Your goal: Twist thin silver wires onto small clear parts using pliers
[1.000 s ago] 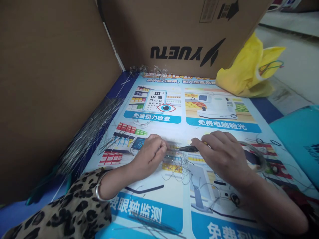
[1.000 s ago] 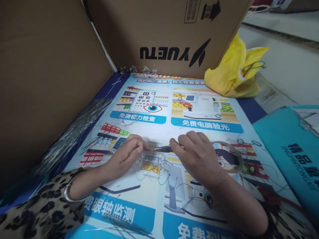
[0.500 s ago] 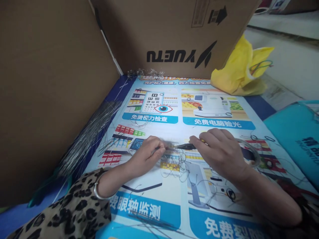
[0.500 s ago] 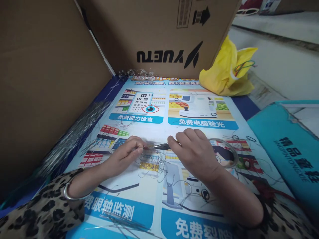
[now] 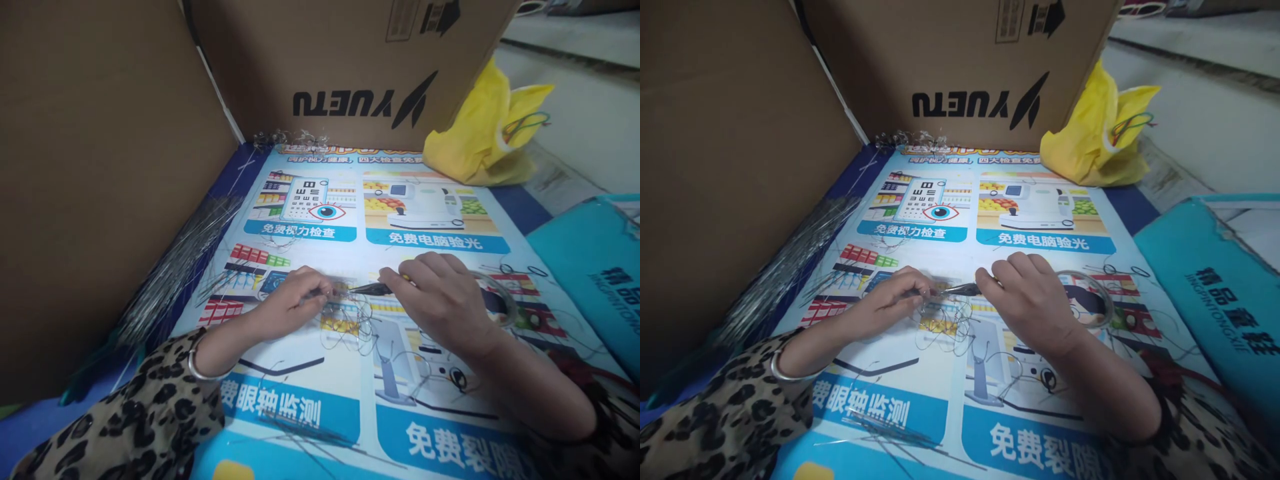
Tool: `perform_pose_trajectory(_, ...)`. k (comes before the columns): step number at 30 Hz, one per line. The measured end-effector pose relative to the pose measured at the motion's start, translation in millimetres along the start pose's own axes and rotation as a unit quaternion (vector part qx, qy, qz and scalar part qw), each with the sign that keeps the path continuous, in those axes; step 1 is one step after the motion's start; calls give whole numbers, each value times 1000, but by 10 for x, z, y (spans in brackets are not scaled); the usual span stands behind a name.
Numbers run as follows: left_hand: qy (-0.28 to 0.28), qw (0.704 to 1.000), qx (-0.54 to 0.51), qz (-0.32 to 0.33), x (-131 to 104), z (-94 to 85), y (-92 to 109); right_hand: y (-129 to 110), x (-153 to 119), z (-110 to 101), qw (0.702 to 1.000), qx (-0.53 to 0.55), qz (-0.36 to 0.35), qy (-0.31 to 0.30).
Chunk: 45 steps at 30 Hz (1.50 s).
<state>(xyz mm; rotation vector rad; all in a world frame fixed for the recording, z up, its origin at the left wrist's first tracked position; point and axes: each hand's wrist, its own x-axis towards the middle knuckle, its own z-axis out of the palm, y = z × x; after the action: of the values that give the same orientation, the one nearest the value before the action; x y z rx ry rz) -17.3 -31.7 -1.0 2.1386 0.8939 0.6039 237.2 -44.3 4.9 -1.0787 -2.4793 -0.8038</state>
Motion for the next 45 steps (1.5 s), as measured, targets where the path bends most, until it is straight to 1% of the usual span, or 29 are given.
perform_pose_trajectory(3, -12, 1000, -1, 3, 0, -26, -9, 1, -7, 1, 1000, 1, -1, 0)
perform_pose_trajectory(8, -48, 998, -7, 36, 3, -54, -12, 2, -4, 2, 1000, 4, -2, 1)
perform_pose_trajectory(17, -49, 998, -5, 50, 19, -43, -5, -4, -1, -21, 1000, 0, 0, -3)
perform_pose_trajectory(24, -50, 998, -8, 38, 69, -44, 50, -45, 29, -14, 1000, -11, 12, -24)
perform_pose_trajectory(27, -31, 999, -11, 7, 103, -2, 87, -56, 38, -10, 999, -19, 13, -28)
perform_pose_trajectory(31, 32, 997, -23, -72, 114, 61, 118, -66, 46, -18, 998, -24, 29, -40)
perform_pose_trajectory(33, 53, 993, -42, -97, 111, 80, 127, -74, 48, -18, 997, -25, 44, -49)
perform_pose_trajectory(36, 59, 991, -60, -107, 109, 99, 139, -92, 51, -7, 996, -28, 63, -59)
perform_pose_trajectory(40, 76, 989, -58, -112, 113, 117, 145, -119, 51, 15, 994, -14, 82, -72)
perform_pose_trajectory(45, 115, 990, -18, -82, 123, 104, 139, -153, 56, 3, 990, 11, 101, -93)
